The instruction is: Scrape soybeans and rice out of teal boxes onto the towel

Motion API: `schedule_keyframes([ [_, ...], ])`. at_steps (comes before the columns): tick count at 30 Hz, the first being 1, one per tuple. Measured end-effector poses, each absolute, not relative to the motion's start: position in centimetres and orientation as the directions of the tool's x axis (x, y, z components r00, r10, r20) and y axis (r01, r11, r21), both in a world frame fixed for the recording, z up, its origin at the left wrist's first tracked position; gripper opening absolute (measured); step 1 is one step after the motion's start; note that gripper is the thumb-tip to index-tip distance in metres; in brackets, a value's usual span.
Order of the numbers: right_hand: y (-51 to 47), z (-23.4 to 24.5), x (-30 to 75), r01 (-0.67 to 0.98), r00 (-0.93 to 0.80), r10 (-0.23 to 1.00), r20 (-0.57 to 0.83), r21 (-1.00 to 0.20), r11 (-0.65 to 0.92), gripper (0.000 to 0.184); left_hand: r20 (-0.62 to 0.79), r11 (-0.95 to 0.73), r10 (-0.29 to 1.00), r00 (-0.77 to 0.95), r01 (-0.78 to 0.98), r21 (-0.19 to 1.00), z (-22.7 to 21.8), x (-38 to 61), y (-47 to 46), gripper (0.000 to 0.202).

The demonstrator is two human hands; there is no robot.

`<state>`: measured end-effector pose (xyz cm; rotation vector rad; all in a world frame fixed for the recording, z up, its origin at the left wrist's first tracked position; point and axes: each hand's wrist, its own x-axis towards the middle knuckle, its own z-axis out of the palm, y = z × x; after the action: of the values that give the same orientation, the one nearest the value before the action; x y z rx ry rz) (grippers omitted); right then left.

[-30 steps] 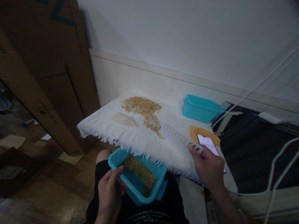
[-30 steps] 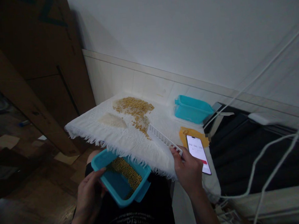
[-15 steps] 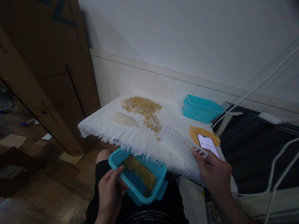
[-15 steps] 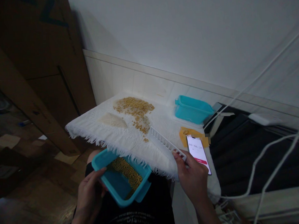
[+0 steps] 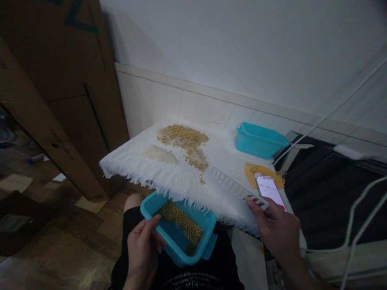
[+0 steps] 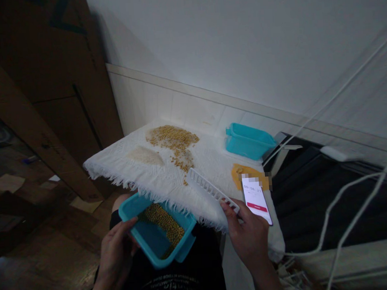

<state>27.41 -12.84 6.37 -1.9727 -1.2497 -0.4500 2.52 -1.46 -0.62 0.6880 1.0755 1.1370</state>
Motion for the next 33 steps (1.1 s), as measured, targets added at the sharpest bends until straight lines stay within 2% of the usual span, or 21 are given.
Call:
schedule_keyframes([
  [12, -12.9, 6.6, 26.7, 0.901, 0.414, 0.640, 0.648, -0.391, -0.188, 0.048, -0.312, 0.298, 0.950, 0.021, -0.367, 0.881, -0.6, 2.5, -1.4, 0.039],
  [20, -12.8, 6.3, 25.7, 0.898, 0.410, 0.654, 0.636, -0.409, -0.165, 0.044, -0.298, 0.298, 0.952, 0.064, -0.396, 0.869, -1.5, 2.4, -1.4, 0.037],
  [26, -13.5, 6.7, 24.2, 0.875, 0.405, 0.688, 0.603, -0.474, -0.100, 0.039, -0.287, 0.288, 0.956, 0.063, -0.387, 0.876, -1.2, 2.5, -1.4, 0.036],
  [29, -13.2, 6.9, 24.6, 0.840, 0.490, 0.637, 0.595, -0.517, -0.163, 0.042, -0.293, 0.293, 0.954, 0.060, -0.387, 0.874, -1.3, 2.5, -1.4, 0.036],
  [33, -11.6, 6.8, 26.6, 0.834, 0.530, 0.565, 0.632, -0.510, -0.212, 0.045, -0.301, 0.300, 0.952, 0.061, -0.393, 0.869, -1.3, 2.4, -1.4, 0.037],
])
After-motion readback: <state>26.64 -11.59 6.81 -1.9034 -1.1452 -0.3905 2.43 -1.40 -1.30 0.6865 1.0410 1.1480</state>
